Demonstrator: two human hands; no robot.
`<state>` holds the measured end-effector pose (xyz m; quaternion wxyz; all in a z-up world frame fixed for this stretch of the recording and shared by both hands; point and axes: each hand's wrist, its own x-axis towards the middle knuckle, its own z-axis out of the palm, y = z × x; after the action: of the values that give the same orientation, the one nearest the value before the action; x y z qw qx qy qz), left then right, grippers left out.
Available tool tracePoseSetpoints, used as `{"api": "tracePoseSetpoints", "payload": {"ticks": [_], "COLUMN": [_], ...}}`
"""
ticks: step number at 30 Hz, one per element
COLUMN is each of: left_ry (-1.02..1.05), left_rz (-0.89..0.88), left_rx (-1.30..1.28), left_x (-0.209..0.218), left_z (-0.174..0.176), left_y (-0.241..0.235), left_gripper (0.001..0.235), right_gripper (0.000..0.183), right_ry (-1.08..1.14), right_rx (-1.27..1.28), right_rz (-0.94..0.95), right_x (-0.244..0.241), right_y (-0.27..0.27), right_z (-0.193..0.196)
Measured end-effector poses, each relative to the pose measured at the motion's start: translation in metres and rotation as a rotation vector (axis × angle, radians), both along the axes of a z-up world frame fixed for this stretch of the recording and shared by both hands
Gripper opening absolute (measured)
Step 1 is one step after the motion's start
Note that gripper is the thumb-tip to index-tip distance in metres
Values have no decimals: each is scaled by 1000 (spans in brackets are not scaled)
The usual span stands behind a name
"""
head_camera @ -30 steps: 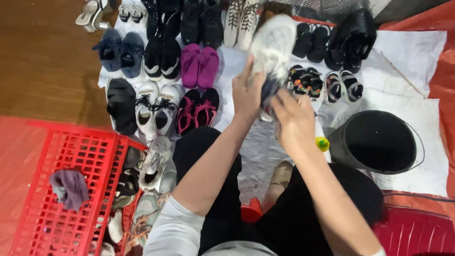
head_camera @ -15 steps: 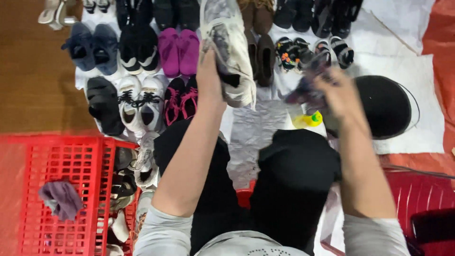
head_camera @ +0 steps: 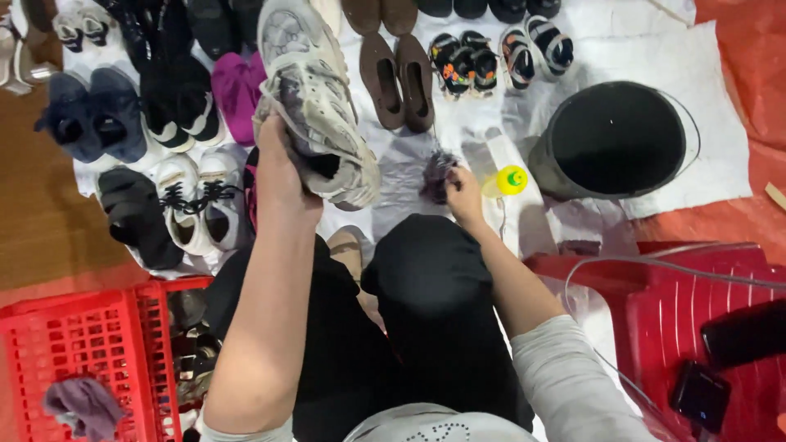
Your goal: The person scrubs a white sneaker with a toothbrush and cleaning solution, then wipes it with a cloth. They repeat this process, applying more solution from a yellow bottle and scrubbing the shoe again.
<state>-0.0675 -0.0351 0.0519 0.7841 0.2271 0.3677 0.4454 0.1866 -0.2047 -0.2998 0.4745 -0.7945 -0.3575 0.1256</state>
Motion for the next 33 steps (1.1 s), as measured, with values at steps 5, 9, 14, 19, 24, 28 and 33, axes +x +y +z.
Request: {"api": "tracePoseSetpoints", "payload": {"ticks": [5,9,14,19,24,28,33], "left_ry": [45,95,94,186,140,157,144], "left_rz": [-74,-92,-102,-160,-164,-156,-102], "left_rx": [10,-43,-90,-144,-119,-124,-95], "left_x": [-6,5,18,29,28,28,28], "left_z": [12,16,21,50,23,18,11], "left_y": [-8,-11,-28,-37,-28,-26,-27], "left_gripper": [50,62,71,68,49,50,35], "right_gripper": [58,88,121,136,144,143,115], "right_ry": [149,494,677,458,474,382,145], "right_rx": [-590,-557,-238,-232,-9,35,166], "right_rz": [77,-330,-498,-522,-571,-596,-598], "right_x": [-15,2,-18,-2,0,5,25], "right_y": [-33,-92,-110,-104,-93,-78,-75], "right_z": [-30,-77,32,43,40,32,-8]}}
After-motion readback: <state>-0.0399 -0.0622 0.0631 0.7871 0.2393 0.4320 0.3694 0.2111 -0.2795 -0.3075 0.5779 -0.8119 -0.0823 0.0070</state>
